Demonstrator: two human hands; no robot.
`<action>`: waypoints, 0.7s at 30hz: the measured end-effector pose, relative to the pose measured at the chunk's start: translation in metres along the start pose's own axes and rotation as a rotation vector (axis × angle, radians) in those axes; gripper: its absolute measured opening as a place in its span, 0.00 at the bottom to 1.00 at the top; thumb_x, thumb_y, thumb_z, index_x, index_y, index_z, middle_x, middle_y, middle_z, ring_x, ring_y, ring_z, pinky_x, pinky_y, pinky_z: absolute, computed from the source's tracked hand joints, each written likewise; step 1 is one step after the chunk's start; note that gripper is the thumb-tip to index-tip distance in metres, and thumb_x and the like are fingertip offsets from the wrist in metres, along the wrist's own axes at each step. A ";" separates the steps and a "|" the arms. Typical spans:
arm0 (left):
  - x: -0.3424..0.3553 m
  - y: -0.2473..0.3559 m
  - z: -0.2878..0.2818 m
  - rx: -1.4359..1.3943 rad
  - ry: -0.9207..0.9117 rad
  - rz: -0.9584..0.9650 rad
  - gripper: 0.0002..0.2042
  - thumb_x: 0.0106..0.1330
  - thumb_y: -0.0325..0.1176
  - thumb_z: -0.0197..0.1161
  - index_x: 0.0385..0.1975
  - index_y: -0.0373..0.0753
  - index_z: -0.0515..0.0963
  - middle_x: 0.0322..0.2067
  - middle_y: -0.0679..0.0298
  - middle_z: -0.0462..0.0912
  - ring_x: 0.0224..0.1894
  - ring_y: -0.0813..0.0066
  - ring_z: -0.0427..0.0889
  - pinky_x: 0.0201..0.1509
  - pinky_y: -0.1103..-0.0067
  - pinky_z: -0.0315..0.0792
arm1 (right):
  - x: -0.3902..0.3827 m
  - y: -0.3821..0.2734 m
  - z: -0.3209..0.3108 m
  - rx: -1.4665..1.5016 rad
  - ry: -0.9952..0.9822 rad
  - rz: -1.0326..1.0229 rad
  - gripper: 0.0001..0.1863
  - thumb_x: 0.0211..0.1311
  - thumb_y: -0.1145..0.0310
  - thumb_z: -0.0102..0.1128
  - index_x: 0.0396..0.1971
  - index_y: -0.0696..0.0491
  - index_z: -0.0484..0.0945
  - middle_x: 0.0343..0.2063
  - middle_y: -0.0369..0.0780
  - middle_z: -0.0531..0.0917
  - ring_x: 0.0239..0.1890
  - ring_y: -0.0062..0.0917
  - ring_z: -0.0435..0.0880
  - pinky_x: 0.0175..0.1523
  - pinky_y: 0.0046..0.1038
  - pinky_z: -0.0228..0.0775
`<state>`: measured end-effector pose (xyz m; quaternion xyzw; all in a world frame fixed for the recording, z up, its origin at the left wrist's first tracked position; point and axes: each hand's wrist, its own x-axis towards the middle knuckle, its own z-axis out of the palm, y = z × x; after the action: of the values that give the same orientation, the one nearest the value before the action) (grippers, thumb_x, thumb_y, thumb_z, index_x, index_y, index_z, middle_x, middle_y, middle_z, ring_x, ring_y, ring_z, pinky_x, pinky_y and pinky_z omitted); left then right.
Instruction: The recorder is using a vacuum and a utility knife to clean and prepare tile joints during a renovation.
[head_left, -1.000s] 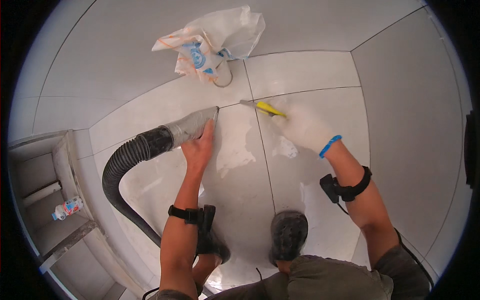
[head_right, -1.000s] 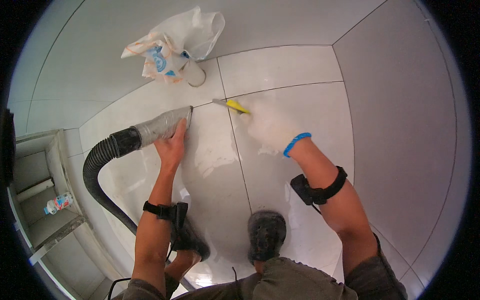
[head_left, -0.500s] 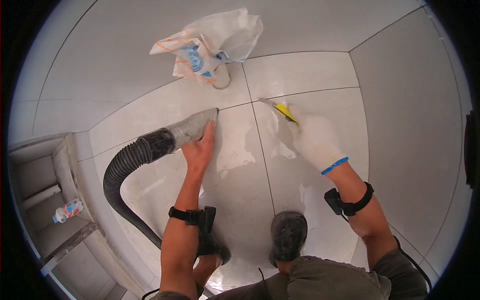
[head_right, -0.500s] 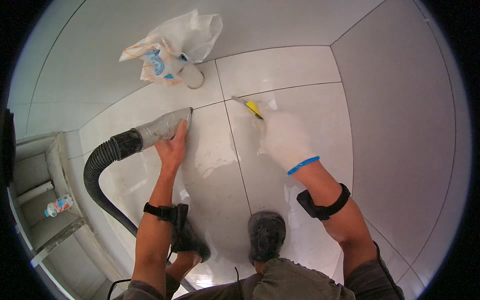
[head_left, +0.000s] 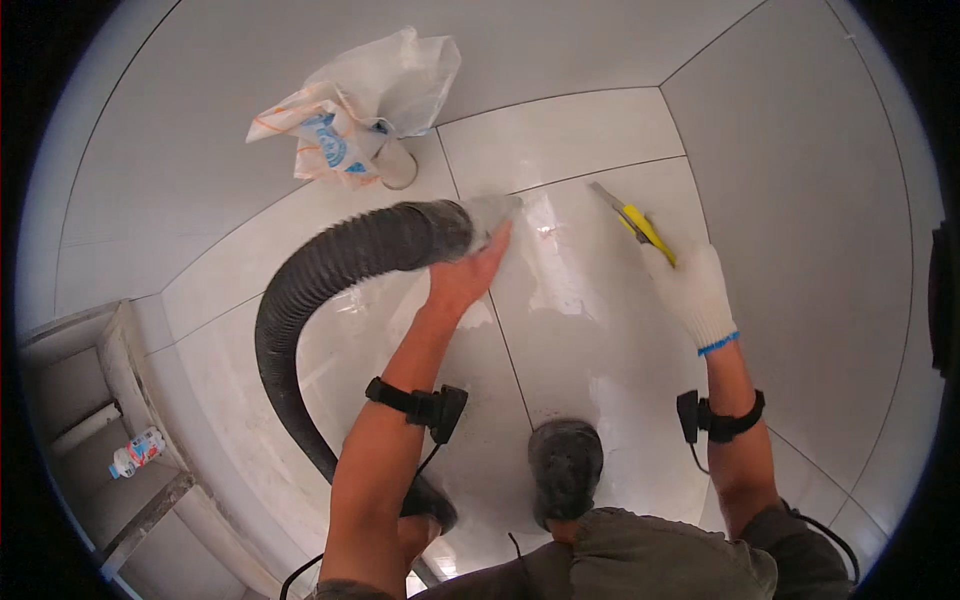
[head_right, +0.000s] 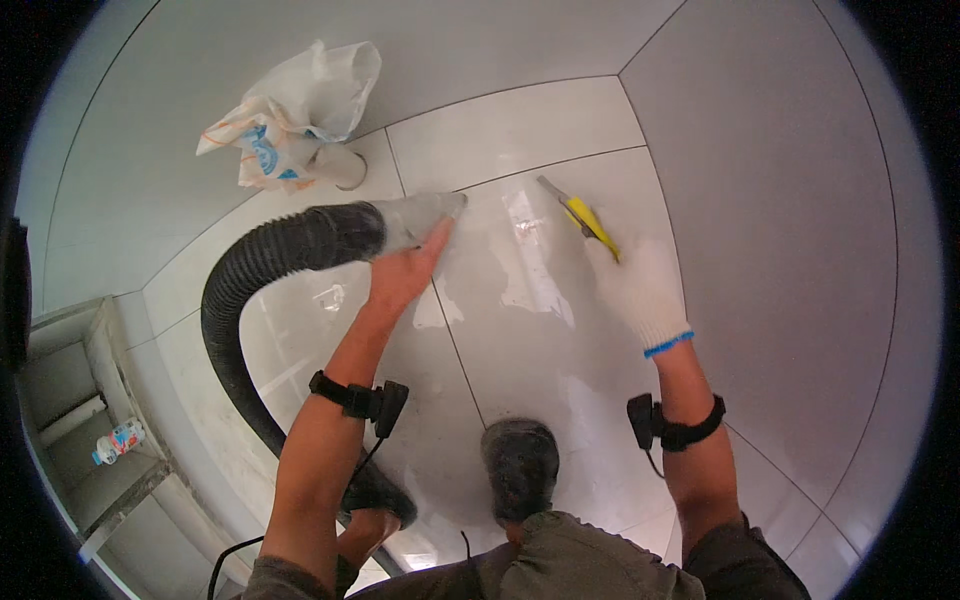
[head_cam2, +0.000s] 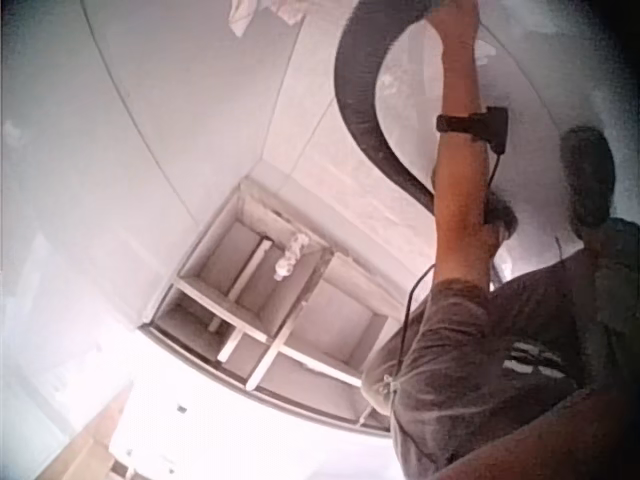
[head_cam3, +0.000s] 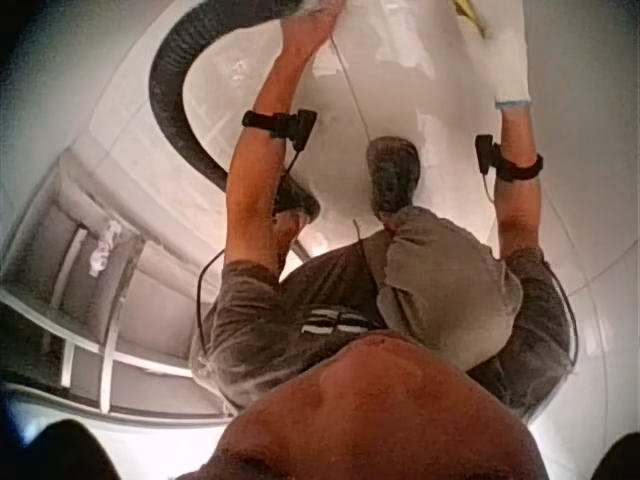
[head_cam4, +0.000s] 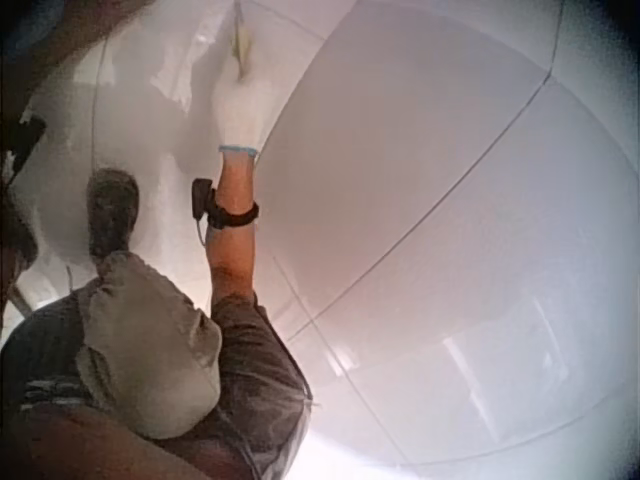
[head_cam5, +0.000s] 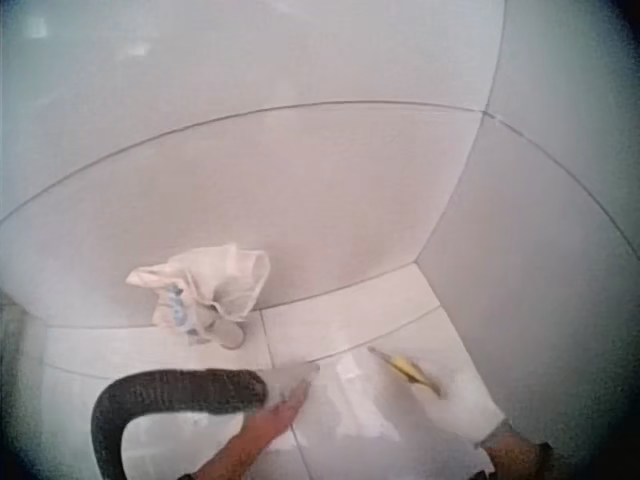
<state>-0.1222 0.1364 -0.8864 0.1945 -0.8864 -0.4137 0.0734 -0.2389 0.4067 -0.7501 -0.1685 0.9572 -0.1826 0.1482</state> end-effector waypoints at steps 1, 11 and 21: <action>-0.005 -0.004 0.007 0.191 -0.085 0.116 0.27 0.72 0.57 0.64 0.50 0.36 0.87 0.45 0.49 0.90 0.50 0.52 0.88 0.59 0.68 0.78 | -0.008 0.006 -0.001 0.072 0.019 0.044 0.24 0.68 0.63 0.61 0.62 0.53 0.82 0.35 0.58 0.85 0.37 0.53 0.87 0.42 0.44 0.78; -0.112 0.012 0.016 -0.331 -0.323 -0.088 0.18 0.72 0.39 0.72 0.53 0.33 0.81 0.47 0.62 0.87 0.45 0.77 0.84 0.50 0.76 0.80 | -0.056 0.050 0.013 0.243 -0.065 0.241 0.25 0.68 0.65 0.64 0.65 0.53 0.80 0.46 0.57 0.87 0.47 0.49 0.89 0.51 0.38 0.81; -0.193 -0.025 0.009 -1.425 -0.621 -1.321 0.17 0.78 0.32 0.61 0.62 0.34 0.75 0.54 0.58 0.83 0.52 0.66 0.86 0.59 0.69 0.82 | -0.082 0.058 0.058 0.347 -0.073 0.067 0.26 0.70 0.68 0.62 0.67 0.52 0.77 0.57 0.51 0.85 0.57 0.45 0.86 0.61 0.37 0.78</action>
<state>0.0584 0.2066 -0.9050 0.4399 -0.1296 -0.8350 -0.3040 -0.1610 0.4712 -0.8064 -0.1148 0.9105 -0.3336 0.2155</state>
